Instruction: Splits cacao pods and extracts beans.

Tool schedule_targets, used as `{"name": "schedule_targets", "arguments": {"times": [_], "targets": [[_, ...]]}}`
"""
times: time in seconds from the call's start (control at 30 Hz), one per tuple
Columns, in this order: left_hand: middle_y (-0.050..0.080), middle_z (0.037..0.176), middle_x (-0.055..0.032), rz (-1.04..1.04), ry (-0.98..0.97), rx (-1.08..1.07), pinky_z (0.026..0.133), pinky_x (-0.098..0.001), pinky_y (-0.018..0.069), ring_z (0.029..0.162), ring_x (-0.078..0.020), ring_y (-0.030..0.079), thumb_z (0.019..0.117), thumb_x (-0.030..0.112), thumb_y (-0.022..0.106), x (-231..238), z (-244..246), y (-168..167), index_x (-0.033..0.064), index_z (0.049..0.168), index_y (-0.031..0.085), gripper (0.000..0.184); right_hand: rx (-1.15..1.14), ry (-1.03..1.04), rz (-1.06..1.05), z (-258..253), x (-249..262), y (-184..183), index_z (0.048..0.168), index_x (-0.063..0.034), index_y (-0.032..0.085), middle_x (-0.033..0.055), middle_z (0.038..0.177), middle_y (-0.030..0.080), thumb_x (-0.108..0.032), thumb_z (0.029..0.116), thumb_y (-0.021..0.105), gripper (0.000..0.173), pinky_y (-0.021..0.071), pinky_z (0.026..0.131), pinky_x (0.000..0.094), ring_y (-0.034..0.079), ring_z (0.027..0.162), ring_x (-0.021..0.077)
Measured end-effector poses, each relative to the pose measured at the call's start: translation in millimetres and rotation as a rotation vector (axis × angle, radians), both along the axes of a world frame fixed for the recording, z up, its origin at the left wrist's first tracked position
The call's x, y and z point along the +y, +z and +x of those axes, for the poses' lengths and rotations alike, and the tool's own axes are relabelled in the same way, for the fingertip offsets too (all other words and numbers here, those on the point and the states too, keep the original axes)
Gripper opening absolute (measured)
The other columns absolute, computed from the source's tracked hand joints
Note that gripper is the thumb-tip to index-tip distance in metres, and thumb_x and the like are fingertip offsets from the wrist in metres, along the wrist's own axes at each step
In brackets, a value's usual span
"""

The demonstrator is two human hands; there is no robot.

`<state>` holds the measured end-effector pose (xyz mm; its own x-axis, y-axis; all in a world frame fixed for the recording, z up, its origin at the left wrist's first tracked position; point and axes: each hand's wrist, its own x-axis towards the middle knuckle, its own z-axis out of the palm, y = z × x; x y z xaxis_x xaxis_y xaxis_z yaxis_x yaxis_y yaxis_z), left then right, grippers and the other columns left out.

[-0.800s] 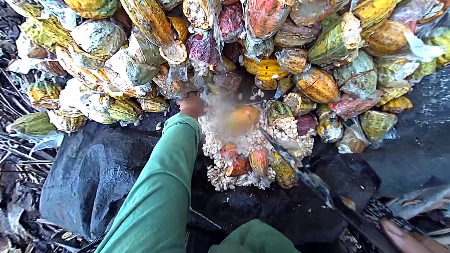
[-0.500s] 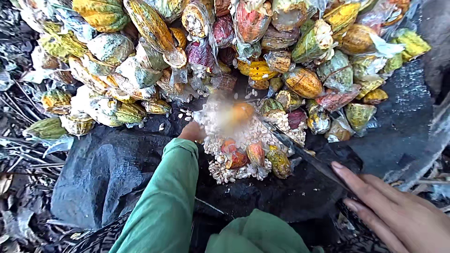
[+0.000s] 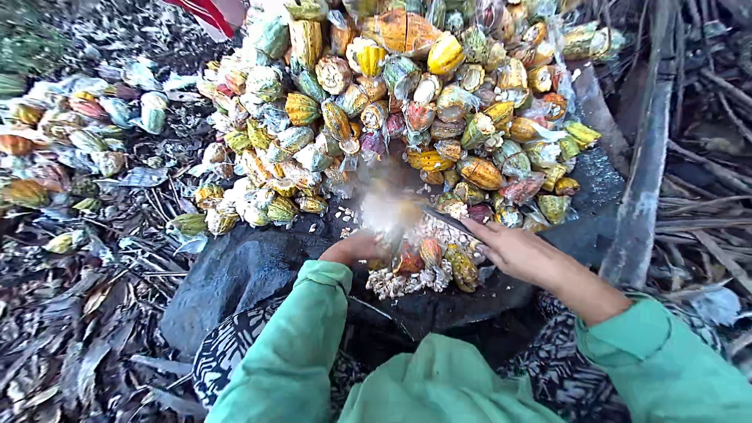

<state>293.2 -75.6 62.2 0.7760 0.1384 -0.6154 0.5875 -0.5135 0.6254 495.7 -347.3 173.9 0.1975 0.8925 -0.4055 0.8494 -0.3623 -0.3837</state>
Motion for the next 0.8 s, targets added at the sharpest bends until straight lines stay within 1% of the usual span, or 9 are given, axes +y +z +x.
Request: {"name": "schedule_targets", "arguments": {"times": [0.1, 0.2, 0.27, 0.3, 0.37, 0.4, 0.5, 0.6, 0.8], "targets": [[0.070, 0.103, -0.0154, -0.049, 0.027, -0.208, 0.091, -0.0442, 0.0540, 0.095, -0.0195, 0.067, 0.0845, 0.023, 0.076, -7.3, -2.7, 66.2, -0.0064, 0.119, 0.062, 0.047, -0.003, -0.050, 0.272, -8.3, -3.4, -1.9, 0.160, -0.0109, 0.035, 0.0286, 0.125, 0.064, -0.019, 0.1072, 0.049, 0.055, 0.0536, 0.090, 0.0615, 0.068, 0.103, 0.0461], [0.069, 0.099, 0.0050, -0.357, 0.146, -0.443, 0.084, -0.0243, 0.0569, 0.088, -0.0005, 0.066, 0.0750, 0.045, 0.078, -11.3, -22.1, 99.8, 0.0010, 0.126, 0.054, 0.072, 0.023, -0.060, 0.677, -21.3, -9.7, -9.8, 0.154, -0.0006, 0.042, 0.0249, 0.127, 0.066, -0.024, 0.1065, 0.045, 0.053, 0.0562, 0.093, 0.0538, 0.070, 0.108, 0.0376], [0.074, 0.097, 0.0077, -0.692, 0.329, -0.547, 0.081, -0.0262, 0.0594, 0.087, -0.0039, 0.070, 0.0657, 0.062, 0.085, -17.9, -33.5, 103.8, 0.0139, 0.121, 0.059, 0.078, 0.078, -0.068, 0.812, -34.9, -12.6, -15.3, 0.153, 0.0038, 0.041, 0.0229, 0.129, 0.066, -0.026, 0.1087, 0.041, 0.054, 0.0566, 0.096, 0.0429, 0.070, 0.108, 0.0272], [0.075, 0.095, 0.0054, -0.819, 0.430, -0.585, 0.077, -0.0282, 0.0609, 0.085, -0.0072, 0.072, 0.0594, 0.067, 0.087, -21.9, -35.9, 102.7, 0.0174, 0.115, 0.063, 0.078, 0.116, -0.080, 0.839, -43.0, -14.6, -20.2, 0.152, 0.0057, 0.040, 0.0222, 0.124, 0.067, -0.026, 0.1092, 0.040, 0.054, 0.0581, 0.090, 0.0384, 0.071, 0.096, 0.0222], [0.076, 0.096, -0.0071, -1.054, 0.627, -0.654, 0.072, -0.0396, 0.0640, 0.085, -0.0213, 0.075, 0.0479, 0.068, 0.092, -25.0, -32.7, 97.2, 0.0140, 0.110, 0.068, 0.086, 0.185, -0.114, 0.862, -62.7, -20.7, -31.9, 0.152, 0.0083, 0.038, 0.0207, 0.117, 0.069, -0.026, 0.1097, 0.040, 0.055, 0.0594, 0.077, 0.0316, 0.068, 0.079, 0.0145], [0.074, 0.102, -0.0137, -1.125, 0.688, -0.682, 0.074, -0.0461, 0.0640, 0.091, -0.0296, 0.075, 0.0469, 0.070, 0.091, -23.1, -28.9, 95.1, 0.0105, 0.117, 0.065, 0.096, 0.211, -0.126, 0.870, -73.7, -24.4, -37.7, 0.152, 0.0090, 0.037, 0.0201, 0.115, 0.069, -0.026, 0.1099, 0.040, 0.055, 0.0591, 0.073, 0.0293, 0.066, 0.074, 0.0119], [0.071, 0.110, -0.0150, -1.135, 0.839, -0.734, 0.077, -0.0472, 0.0628, 0.096, -0.0308, 0.072, 0.0652, 0.085, 0.070, -10.6, -19.7, 93.8, 0.0118, 0.134, 0.055, 0.102, 0.246, -0.140, 0.848, -106.8, -39.5, -50.6, 0.154, 0.0054, 0.036, 0.0182, 0.109, 0.069, -0.027, 0.1100, 0.040, 0.055, 0.0577, 0.071, 0.0268, 0.063, 0.070, 0.0101], [0.070, 0.102, -0.0108, -1.064, 1.020, -0.722, 0.073, -0.0413, 0.0614, 0.087, -0.0231, 0.070, 0.1007, 0.061, 0.046, -1.5, -13.6, 101.7, 0.0124, 0.128, 0.057, 0.057, 0.280, -0.121, 0.764, -131.0, -48.7, -56.9, 0.157, -0.0022, 0.036, 0.0170, 0.111, 0.068, -0.026, 0.1105, 0.040, 0.053, 0.0569, 0.071, 0.0263, 0.062, 0.069, 0.0104], [0.070, 0.092, -0.0086, -1.137, 1.137, -0.779, 0.068, -0.0390, 0.0603, 0.079, -0.0201, 0.070, 0.1065, 0.039, 0.041, 9.7, -6.4, 97.6, 0.0121, 0.113, 0.060, 0.033, 0.288, -0.184, 0.596, -142.4, -34.2, -49.2, 0.159, -0.0020, 0.033, 0.0125, 0.088, 0.068, -0.019, 0.1088, 0.038, 0.053, 0.0578, 0.058, 0.0315, 0.060, 0.056, 0.0136]]}}
